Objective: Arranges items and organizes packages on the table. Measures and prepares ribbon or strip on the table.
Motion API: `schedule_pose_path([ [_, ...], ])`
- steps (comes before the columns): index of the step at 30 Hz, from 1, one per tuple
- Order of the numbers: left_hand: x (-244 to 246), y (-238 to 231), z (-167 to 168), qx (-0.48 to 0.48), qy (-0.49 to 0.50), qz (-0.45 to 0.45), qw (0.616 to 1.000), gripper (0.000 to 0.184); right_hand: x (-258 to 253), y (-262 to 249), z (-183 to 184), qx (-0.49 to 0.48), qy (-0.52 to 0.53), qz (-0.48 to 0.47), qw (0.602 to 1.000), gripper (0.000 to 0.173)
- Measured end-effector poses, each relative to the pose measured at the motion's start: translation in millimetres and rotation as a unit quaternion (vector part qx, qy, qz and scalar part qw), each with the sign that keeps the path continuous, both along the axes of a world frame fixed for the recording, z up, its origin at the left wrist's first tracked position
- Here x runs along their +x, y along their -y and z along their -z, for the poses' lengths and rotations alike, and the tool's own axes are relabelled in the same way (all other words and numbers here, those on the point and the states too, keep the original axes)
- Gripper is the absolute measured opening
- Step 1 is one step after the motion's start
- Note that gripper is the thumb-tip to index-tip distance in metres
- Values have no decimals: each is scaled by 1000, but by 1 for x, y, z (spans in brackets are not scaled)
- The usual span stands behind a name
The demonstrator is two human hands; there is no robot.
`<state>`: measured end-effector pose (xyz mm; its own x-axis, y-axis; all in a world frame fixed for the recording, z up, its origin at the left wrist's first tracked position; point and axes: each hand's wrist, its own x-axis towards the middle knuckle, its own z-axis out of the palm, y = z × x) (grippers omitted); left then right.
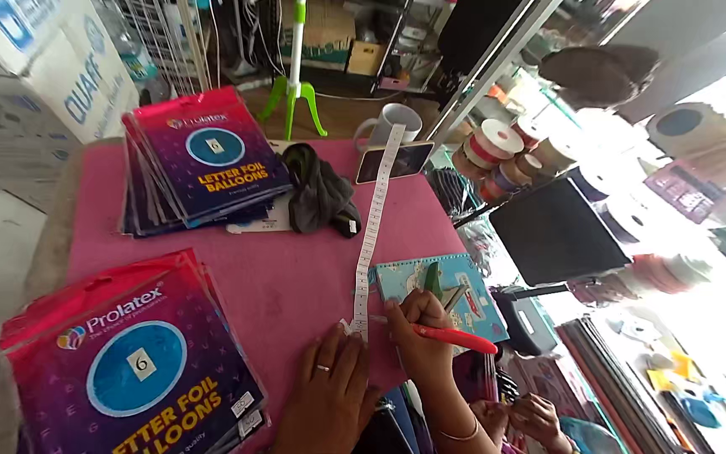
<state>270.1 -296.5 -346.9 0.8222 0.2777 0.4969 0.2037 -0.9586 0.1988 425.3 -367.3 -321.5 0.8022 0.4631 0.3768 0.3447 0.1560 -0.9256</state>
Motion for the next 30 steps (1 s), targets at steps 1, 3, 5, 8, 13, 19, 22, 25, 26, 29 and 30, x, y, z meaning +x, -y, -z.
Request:
schedule_pose_path([
  [1, 0, 1, 1, 2, 3, -1, 1000, 51, 0, 0, 2, 4, 7, 0, 1000, 26],
  [3, -1, 2, 2, 4, 5, 0, 1000, 51, -1, 1, 3, 2, 19, 1, 1000, 27],
  [5, -1, 4, 3, 5, 2, 2, 1000, 51, -2, 2, 2, -3, 28, 2, 1000, 27],
  [8, -1, 3, 1, 3, -3, 8, 1000, 49, -1, -1, 1, -7, 32, 10, 999, 29],
  [13, -4, 5, -3, -18, -28, 19, 999, 50, -3, 0, 0, -19, 5, 40, 999, 27],
  [19, -3, 3, -3, -17, -28, 19, 999, 50, -3, -1, 0, -31, 15, 39, 999, 26],
  [22, -3, 3, -2, -14, -32, 19, 999, 51, -2, -1, 2, -45, 29, 25, 998, 25],
  [25, -2, 3, -3, -21, -27, 18, 999, 51, -1, 0, 5, -63, 60, 21, 996, 25],
  [26, -2, 3, -3, -24, -26, 18, 999, 51, -1, 0, 5, -68, 67, 20, 995, 25],
  [29, -2, 3, -3, -24, -28, 17, 999, 51, -2, 0, 5, -75, 69, 16, 995, 25],
  [30, -2, 3, -3, -22, -28, 16, 999, 51, -2, 0, 5, -79, 69, 15, 994, 25],
])
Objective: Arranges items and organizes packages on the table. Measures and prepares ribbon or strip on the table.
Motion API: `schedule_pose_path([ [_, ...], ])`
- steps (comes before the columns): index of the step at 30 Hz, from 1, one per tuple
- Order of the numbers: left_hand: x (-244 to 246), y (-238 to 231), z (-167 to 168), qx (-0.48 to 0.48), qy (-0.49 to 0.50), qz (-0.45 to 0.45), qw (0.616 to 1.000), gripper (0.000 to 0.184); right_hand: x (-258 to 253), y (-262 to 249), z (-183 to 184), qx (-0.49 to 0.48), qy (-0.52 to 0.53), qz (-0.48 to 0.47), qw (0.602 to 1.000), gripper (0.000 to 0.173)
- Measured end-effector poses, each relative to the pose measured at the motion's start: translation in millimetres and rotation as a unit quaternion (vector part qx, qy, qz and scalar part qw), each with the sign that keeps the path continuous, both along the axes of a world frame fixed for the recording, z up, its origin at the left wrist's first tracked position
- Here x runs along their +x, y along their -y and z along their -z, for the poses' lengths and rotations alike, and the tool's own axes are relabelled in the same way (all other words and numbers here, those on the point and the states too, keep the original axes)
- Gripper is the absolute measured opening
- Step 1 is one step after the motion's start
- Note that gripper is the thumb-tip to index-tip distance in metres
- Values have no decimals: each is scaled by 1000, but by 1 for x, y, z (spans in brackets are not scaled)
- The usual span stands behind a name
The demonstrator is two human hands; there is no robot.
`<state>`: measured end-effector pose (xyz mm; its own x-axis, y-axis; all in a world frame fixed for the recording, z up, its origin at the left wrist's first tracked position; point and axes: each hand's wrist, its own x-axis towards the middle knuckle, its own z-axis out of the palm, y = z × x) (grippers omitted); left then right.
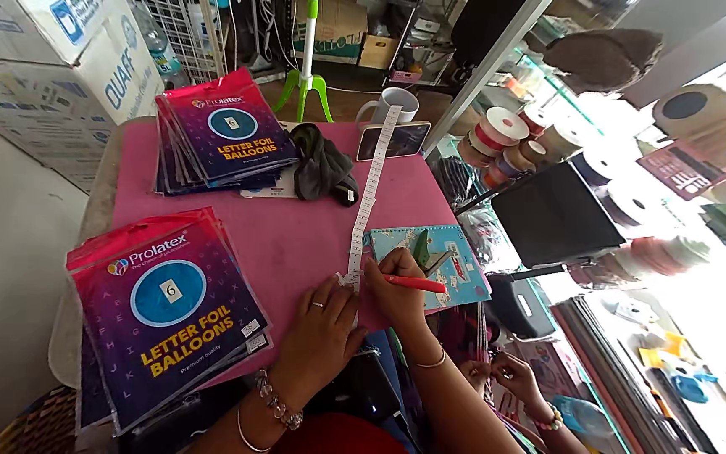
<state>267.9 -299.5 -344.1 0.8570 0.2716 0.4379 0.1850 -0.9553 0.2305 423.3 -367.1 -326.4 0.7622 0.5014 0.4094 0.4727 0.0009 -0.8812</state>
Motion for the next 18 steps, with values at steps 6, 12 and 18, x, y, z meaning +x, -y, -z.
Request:
schedule_pose_path([
  [6, 0, 0, 0, 7, 1, 0, 1000, 51, 0, -1, 1, -14, 10, 7, 1000, 24],
  [12, 0, 0, 1, 3, -5, 1, 1000, 52, 0, -1, 1, -20, 16, -1, 1000, 24],
  [18, -1, 0, 0, 9, -3, -2, 1000, 52, 0, -1, 2, -21, 25, 6, 999, 23],
])
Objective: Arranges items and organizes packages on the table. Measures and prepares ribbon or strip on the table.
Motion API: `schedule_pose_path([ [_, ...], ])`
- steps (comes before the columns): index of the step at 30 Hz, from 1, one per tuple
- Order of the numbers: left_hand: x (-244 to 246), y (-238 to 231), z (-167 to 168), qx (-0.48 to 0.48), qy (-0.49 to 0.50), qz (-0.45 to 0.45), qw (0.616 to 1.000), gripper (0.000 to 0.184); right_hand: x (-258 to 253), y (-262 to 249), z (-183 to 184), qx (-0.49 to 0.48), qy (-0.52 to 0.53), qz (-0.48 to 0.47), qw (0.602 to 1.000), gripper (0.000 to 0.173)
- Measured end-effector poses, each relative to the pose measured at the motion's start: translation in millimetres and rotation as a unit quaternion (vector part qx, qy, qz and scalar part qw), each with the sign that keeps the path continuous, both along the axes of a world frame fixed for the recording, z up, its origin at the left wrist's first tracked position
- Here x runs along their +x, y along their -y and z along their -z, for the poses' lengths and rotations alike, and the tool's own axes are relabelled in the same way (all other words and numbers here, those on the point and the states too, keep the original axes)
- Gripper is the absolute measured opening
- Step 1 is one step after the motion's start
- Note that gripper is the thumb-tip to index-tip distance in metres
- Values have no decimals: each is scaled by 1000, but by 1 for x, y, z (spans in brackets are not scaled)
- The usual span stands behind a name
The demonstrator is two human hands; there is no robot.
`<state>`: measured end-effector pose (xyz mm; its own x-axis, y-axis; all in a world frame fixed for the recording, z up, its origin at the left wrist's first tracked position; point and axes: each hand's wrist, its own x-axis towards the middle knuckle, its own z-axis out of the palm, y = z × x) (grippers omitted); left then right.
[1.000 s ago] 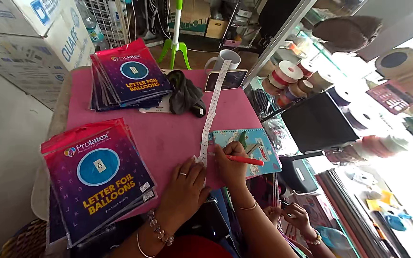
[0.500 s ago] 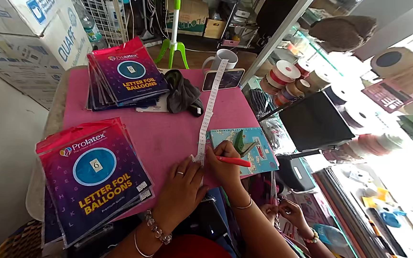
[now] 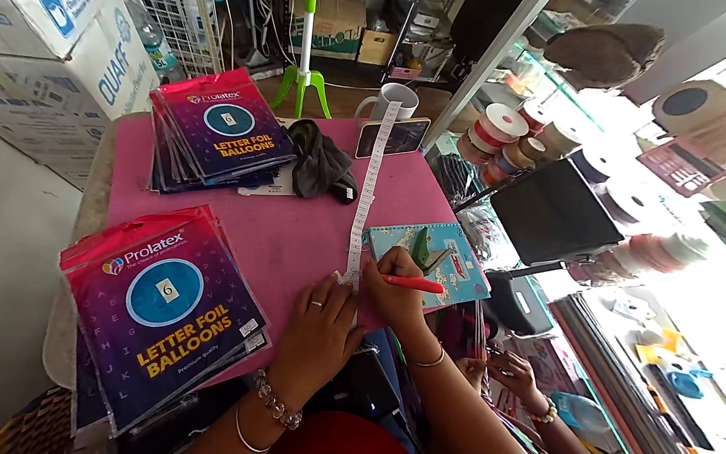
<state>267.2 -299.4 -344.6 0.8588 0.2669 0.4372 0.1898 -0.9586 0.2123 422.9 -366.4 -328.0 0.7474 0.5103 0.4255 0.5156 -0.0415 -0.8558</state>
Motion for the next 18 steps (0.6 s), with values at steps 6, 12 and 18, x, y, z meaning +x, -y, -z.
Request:
schedule_pose_path([
  [6, 1, 0, 0, -8, -2, 2, 1000, 52, 1, 1, -1, 6, -8, 6, 1000, 23],
  [12, 0, 0, -1, -6, 0, 4, 1000, 51, 2, 1, -1, 0, 4, 3, 1000, 22],
  [18, 0, 0, -2, -6, -8, 1, 1000, 50, 10, -2, -20, 14, -119, -27, 992, 27],
])
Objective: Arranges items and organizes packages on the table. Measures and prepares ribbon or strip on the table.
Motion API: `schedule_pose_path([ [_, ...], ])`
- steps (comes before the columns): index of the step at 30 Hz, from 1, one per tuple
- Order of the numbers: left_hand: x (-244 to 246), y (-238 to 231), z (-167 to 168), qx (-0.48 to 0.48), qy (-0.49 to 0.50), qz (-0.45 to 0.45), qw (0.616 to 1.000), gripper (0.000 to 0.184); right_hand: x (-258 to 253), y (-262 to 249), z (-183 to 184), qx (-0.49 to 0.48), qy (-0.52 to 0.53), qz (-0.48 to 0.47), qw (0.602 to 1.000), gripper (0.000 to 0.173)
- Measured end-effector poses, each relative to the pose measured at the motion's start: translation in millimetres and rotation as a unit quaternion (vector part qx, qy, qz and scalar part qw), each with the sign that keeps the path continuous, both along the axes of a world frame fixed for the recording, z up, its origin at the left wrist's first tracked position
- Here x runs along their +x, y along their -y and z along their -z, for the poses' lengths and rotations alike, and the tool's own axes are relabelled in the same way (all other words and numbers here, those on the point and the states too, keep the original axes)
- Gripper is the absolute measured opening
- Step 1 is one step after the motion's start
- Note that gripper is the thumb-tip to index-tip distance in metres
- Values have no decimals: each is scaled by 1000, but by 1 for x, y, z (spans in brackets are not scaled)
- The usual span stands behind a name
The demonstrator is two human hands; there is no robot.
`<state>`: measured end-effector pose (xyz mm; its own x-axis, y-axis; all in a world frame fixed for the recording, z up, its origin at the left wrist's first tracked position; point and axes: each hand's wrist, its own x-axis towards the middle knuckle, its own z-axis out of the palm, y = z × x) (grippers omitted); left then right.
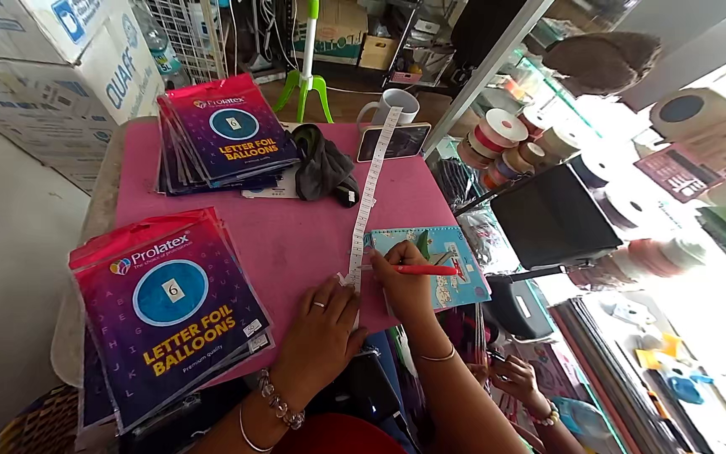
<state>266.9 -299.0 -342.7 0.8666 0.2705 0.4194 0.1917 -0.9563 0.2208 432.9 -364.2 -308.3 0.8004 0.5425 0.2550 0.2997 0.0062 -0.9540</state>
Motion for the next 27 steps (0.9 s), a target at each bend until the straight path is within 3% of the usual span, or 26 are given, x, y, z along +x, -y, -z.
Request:
schedule_pose_path([
  [3, -1, 1, 0, -5, -3, 2, 1000, 50, 5, -11, -10, 25, -28, 16, 999, 28],
  [20, 0, 2, 2, 2, 7, 0, 1000, 50, 9, -25, 12, -41, 88, 65, 993, 31],
  [27, 1, 1, 1, 7, 4, 2, 1000, 51, 9, -24, 11, -39, 72, 55, 995, 30],
])
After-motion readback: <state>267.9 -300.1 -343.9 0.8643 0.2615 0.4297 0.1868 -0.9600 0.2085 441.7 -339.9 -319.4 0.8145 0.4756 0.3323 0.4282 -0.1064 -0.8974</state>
